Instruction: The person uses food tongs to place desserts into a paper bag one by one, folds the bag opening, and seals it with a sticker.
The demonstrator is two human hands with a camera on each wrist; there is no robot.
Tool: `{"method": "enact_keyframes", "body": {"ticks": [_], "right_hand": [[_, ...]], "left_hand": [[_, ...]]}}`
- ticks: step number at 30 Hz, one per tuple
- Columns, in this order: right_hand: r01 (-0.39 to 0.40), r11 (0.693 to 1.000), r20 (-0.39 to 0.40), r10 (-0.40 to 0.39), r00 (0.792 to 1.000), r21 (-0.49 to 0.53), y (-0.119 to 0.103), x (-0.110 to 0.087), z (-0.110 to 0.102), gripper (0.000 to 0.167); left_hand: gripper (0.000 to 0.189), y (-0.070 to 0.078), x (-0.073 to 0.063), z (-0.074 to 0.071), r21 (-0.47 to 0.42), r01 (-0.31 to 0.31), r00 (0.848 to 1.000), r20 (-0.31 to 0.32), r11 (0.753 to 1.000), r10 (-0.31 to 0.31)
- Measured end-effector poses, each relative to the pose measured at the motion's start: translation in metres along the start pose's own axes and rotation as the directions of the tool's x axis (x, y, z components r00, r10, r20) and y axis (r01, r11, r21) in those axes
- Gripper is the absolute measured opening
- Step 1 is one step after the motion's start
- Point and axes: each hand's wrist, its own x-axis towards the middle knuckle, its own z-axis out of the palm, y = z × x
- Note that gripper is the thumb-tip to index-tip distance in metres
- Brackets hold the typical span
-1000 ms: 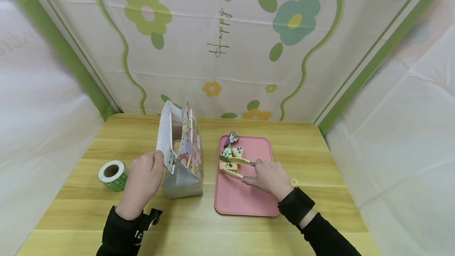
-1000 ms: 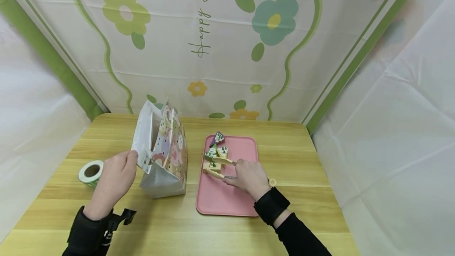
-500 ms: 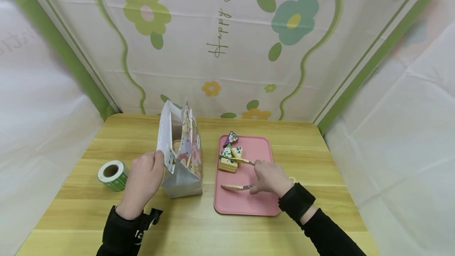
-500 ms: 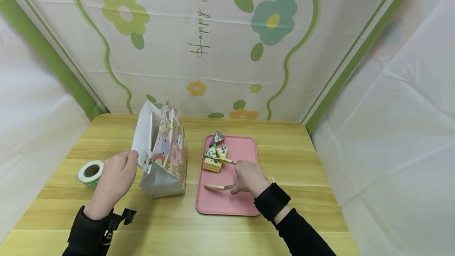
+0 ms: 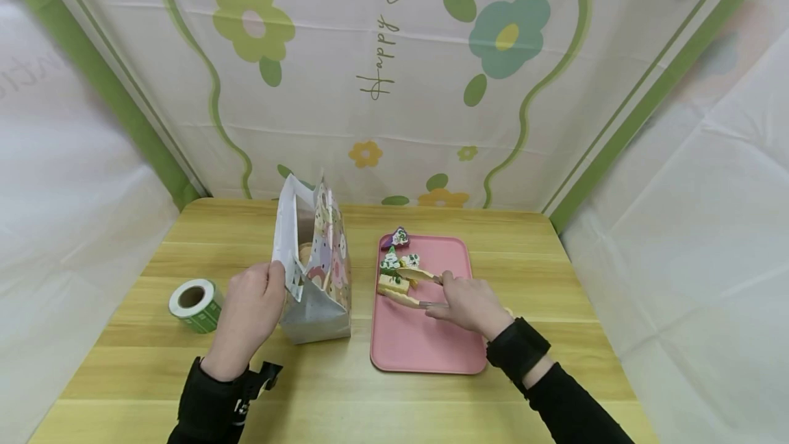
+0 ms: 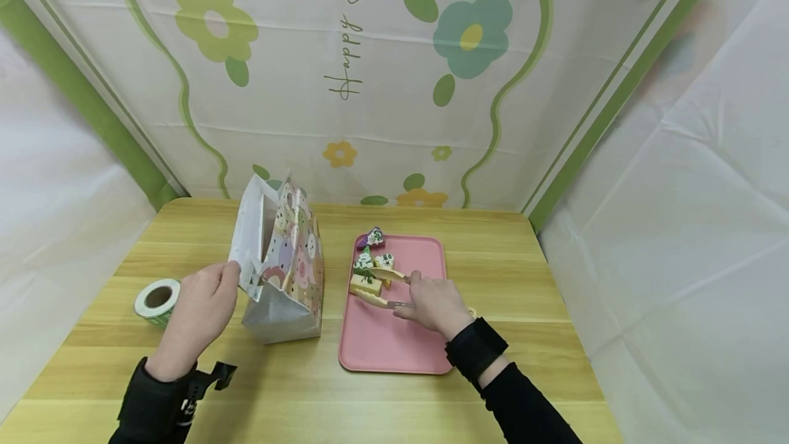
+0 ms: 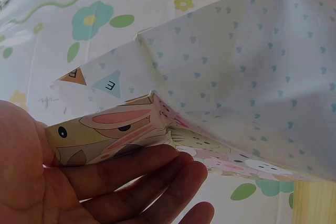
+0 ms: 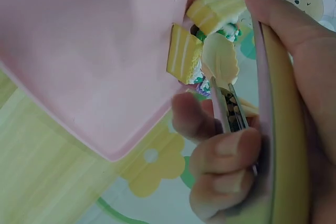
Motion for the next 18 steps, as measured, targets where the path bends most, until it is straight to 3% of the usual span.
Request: {"method": "enact_keyframes", "body": {"ticks": [5,12,15,18], "right_hand": [[0.009,0.999,-0.022,-0.010,1.000,-0.031,0.000,0.000,0.001,0.061],[0.076,0.971,-0.105,-0.103,0.989,-0.229,-0.004,-0.003,0.011,0.055],[0.046,0.962,-0.172,-0.095,0.981,-0.269,-0.005,-0.005,0.021,0.055],[-0.003,0.969,-0.224,-0.054,0.973,-0.246,-0.005,-0.008,0.032,0.057]], "left_hand": [[0.049,0.000,0.000,0.000,-0.001,0.000,1.000,0.001,1.000,0.000],[0.049,-0.003,0.000,0.001,-0.001,-0.002,1.000,-0.006,1.000,0.002],[0.049,-0.004,0.000,0.001,-0.003,0.000,1.000,-0.002,1.000,0.000],[0.049,-0.004,-0.001,0.001,-0.007,0.002,1.000,-0.002,1.000,-0.002]]}}
